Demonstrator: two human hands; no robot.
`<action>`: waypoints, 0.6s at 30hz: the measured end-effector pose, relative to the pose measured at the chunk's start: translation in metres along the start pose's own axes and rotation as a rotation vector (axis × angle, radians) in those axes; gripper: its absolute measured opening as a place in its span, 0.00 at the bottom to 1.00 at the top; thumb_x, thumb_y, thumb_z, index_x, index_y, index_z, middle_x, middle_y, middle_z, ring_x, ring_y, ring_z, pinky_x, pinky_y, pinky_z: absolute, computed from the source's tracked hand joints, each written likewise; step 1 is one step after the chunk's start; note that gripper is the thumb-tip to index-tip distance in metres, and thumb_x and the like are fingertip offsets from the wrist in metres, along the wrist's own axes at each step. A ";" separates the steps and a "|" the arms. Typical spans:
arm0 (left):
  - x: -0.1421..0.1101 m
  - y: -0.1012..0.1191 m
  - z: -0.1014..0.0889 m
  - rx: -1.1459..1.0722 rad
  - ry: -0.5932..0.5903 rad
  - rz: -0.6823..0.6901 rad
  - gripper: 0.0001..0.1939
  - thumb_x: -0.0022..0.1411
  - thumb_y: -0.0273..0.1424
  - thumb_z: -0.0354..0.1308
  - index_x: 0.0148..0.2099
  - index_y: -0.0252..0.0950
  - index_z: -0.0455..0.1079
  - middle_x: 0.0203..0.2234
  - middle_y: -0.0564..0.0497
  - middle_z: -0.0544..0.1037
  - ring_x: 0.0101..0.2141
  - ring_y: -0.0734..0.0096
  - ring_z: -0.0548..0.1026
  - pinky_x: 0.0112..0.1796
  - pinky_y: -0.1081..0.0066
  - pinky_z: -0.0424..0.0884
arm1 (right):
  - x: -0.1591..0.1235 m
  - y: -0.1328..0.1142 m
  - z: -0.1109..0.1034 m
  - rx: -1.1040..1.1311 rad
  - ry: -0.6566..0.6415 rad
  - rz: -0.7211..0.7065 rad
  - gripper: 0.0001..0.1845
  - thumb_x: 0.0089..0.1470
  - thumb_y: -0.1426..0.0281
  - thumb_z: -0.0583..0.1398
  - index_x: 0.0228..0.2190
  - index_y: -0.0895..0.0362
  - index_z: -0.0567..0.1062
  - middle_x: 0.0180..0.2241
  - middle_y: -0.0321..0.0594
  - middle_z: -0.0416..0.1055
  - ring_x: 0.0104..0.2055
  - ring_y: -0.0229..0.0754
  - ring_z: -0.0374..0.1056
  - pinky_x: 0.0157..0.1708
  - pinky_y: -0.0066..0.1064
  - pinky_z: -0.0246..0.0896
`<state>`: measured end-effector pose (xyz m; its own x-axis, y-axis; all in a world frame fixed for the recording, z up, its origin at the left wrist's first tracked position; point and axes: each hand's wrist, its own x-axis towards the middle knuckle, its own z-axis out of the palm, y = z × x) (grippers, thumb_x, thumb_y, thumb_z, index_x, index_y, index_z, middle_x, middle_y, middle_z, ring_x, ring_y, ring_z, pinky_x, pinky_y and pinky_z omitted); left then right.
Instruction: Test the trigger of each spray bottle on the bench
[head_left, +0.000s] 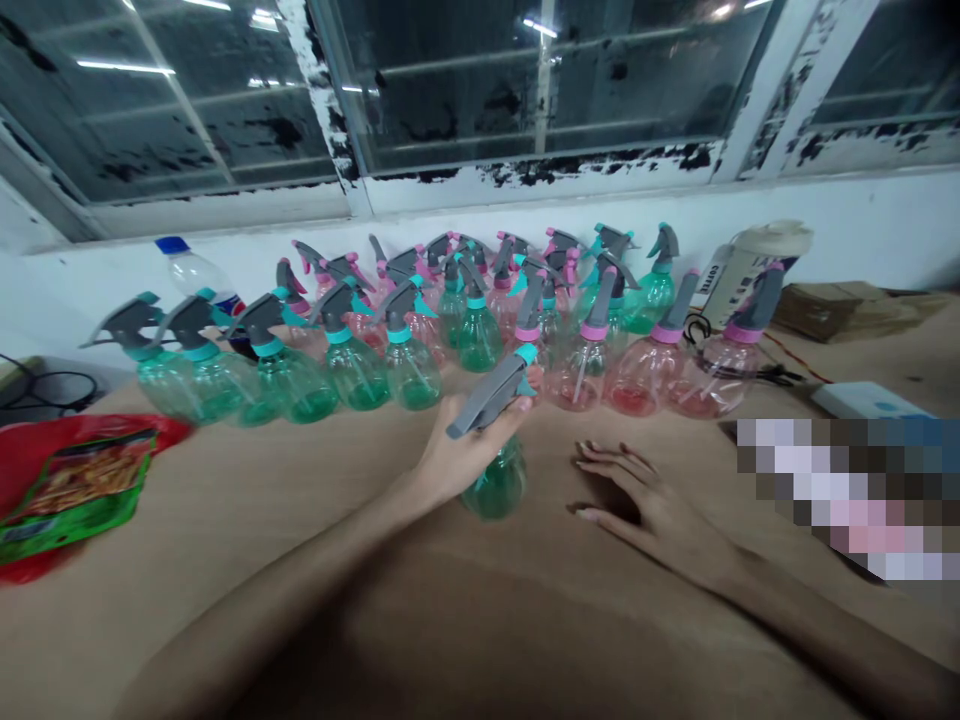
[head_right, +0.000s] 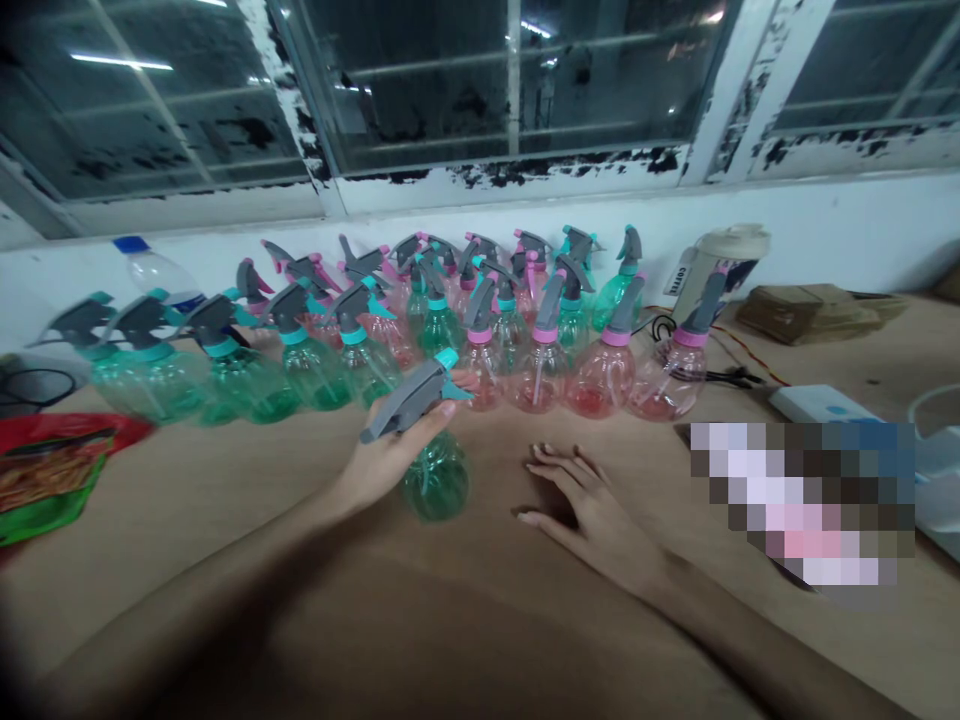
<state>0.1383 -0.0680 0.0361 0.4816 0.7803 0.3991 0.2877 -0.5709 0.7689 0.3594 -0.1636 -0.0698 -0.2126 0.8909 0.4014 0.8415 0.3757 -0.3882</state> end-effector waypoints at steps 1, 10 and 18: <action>0.001 0.000 0.000 -0.013 -0.018 0.002 0.12 0.62 0.37 0.53 0.40 0.36 0.74 0.23 0.53 0.72 0.26 0.71 0.69 0.29 0.72 0.67 | 0.000 0.000 0.000 0.004 0.003 0.002 0.25 0.55 0.57 0.58 0.52 0.53 0.66 0.54 0.45 0.68 0.57 0.49 0.62 0.59 0.54 0.50; 0.001 0.001 -0.001 -0.044 0.019 -0.061 0.14 0.59 0.44 0.56 0.37 0.38 0.71 0.21 0.55 0.67 0.24 0.72 0.64 0.27 0.72 0.62 | 0.000 0.000 -0.001 -0.001 -0.006 -0.008 0.25 0.55 0.57 0.58 0.52 0.54 0.66 0.54 0.46 0.67 0.58 0.49 0.61 0.59 0.55 0.50; 0.001 -0.001 0.001 -0.032 0.026 -0.078 0.12 0.57 0.42 0.58 0.33 0.39 0.70 0.17 0.58 0.61 0.20 0.74 0.60 0.23 0.72 0.56 | 0.001 -0.001 -0.001 0.009 0.000 0.004 0.24 0.55 0.57 0.57 0.52 0.51 0.66 0.54 0.45 0.68 0.58 0.50 0.61 0.58 0.55 0.51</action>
<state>0.1392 -0.0674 0.0355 0.4371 0.8287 0.3496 0.2972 -0.4999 0.8135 0.3589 -0.1636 -0.0677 -0.2093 0.8925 0.3996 0.8377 0.3745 -0.3976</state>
